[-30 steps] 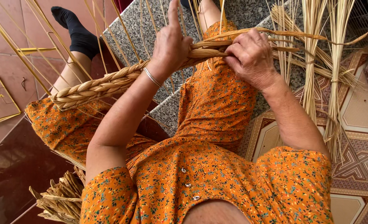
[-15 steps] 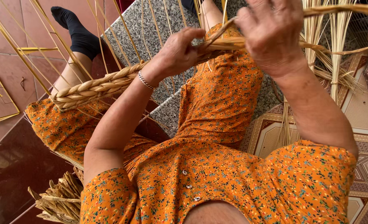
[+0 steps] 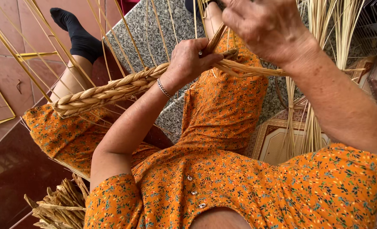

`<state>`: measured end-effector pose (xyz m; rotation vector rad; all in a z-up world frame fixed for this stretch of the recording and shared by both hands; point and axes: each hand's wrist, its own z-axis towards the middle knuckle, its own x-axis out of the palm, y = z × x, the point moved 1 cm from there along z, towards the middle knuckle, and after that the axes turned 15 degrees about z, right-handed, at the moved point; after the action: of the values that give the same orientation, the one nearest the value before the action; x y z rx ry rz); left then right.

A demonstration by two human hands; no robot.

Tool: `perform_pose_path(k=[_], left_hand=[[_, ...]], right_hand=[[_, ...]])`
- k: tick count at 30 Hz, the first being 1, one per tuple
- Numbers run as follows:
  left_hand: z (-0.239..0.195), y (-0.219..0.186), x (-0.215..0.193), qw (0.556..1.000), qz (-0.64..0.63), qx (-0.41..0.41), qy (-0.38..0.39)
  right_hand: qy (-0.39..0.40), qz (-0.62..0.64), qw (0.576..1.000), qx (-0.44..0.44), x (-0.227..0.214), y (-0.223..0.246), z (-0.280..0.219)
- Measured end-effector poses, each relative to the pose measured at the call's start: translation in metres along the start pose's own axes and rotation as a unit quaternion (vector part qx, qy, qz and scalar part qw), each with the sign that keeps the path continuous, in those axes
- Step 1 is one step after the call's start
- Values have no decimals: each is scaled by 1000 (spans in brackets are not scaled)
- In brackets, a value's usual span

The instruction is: The person sits on the floor and braids dried palm fronds by hand to form a thick woven rope. They repeatedly pull new strands from a bundle, interlace them with the existing braid, and tighten the weave to extend the length of the rope.

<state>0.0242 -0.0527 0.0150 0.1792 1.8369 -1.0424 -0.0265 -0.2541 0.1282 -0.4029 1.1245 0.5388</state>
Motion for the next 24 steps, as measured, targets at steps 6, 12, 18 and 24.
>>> perform_pose_path(k=[6,12,18,24], left_hand=[[6,-2,11,993,102,42,-47],[9,17,14,994,2,60,-95],[-8,19,5,965,60,205,-150],[7,17,14,977,87,141,-138]], right_hand=[[205,200,924,254,29,-35,-32],[247,403,779,412,56,-43,-77],[27,392,874,284,98,3,-84],[82,338,879,327,121,9,-77]])
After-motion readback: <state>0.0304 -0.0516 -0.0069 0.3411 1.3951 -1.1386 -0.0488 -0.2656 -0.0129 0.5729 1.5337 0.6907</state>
